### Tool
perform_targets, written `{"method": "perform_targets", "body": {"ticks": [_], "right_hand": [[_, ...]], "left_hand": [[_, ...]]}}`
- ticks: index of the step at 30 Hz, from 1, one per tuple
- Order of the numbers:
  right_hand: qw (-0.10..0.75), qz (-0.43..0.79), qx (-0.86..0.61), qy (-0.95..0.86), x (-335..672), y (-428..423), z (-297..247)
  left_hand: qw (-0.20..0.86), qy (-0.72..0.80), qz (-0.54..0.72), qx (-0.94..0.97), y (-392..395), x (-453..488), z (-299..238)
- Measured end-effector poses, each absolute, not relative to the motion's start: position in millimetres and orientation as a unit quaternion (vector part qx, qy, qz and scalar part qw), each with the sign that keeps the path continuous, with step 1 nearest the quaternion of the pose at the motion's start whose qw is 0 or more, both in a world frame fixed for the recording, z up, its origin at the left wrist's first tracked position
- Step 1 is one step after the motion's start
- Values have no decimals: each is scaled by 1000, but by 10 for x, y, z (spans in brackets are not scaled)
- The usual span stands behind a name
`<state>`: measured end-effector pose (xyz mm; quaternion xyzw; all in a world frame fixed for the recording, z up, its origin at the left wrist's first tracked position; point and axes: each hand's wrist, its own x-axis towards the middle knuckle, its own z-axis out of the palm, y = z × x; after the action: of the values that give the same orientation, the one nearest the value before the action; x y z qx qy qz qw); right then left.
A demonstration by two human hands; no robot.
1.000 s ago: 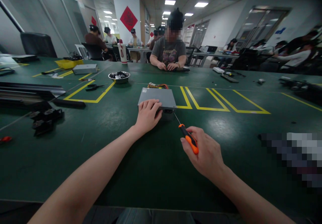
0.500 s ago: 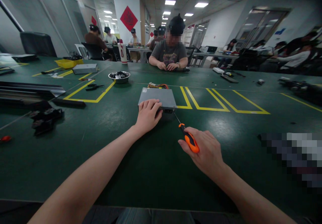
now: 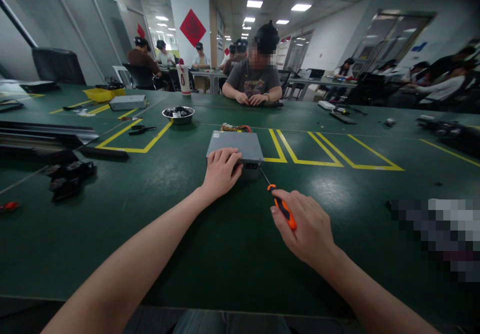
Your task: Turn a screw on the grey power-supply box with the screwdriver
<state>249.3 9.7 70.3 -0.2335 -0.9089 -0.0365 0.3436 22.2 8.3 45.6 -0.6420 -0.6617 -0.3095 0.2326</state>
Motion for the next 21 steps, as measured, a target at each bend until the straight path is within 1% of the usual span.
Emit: {"method": "perform_targets", "body": {"ticks": [3,8,21], "right_hand": [[362,-43,-257,-895,2500,123,663],[357,-96,-209,-905,2479,115,655],[332,-61,-208,-918,2477,125,638]], "left_hand": [[234,-662,-308,-642,87,219,454],[235,-661,-310,-642,78,213,459],[231,-661,-308,-644,82,211,450]]}}
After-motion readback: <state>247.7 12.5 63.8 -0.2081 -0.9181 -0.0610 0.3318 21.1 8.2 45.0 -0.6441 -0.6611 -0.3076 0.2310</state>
